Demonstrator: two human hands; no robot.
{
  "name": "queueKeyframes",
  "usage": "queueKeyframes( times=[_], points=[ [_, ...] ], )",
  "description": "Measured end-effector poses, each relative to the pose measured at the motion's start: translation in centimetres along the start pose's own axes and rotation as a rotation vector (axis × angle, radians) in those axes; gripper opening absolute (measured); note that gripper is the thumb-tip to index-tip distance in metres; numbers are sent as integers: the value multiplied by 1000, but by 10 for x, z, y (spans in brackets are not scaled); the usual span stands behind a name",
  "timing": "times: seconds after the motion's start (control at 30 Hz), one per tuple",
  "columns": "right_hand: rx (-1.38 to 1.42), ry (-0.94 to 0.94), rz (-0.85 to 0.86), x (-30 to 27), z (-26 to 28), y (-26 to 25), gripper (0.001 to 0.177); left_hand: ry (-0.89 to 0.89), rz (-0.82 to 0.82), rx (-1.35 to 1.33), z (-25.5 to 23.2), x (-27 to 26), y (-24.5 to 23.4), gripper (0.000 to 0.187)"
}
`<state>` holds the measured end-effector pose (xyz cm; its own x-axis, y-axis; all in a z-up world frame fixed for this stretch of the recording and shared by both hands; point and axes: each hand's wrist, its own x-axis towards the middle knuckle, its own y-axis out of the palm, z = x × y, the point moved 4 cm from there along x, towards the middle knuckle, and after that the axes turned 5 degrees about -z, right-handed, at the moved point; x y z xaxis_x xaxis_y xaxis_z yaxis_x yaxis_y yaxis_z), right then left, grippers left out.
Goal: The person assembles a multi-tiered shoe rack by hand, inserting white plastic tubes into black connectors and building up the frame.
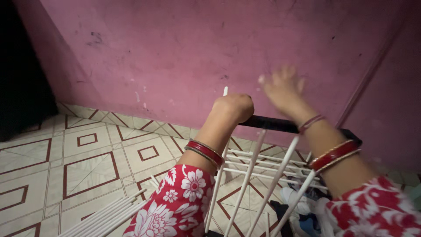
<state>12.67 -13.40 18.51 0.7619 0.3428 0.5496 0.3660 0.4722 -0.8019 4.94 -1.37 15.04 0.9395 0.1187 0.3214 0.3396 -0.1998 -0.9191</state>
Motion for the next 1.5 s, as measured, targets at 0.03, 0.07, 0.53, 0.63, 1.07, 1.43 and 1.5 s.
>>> queueKeyframes(
  times=[0.03,0.07,0.53,0.63,1.07,1.43,1.5],
  points=[
    [-30,-62,-131,0,3,-26,83,2,11,-8,-1,-1,-1,34],
    [-30,-65,-131,0,7,-46,83,1,22,-15,-1,-1,-2,35],
    [-270,-128,103,-22,-4,45,72,62,-33,-4,7,3,10,34],
    [-283,-135,73,-24,-7,37,73,87,-33,19,4,4,8,34],
    [-196,-122,-261,-15,-17,-91,80,13,47,54,3,-7,2,33],
    [-179,-143,60,-34,-66,16,74,93,25,85,5,3,2,33],
    [-161,-129,36,-39,-62,7,76,97,31,85,5,1,3,33]
  ],
)
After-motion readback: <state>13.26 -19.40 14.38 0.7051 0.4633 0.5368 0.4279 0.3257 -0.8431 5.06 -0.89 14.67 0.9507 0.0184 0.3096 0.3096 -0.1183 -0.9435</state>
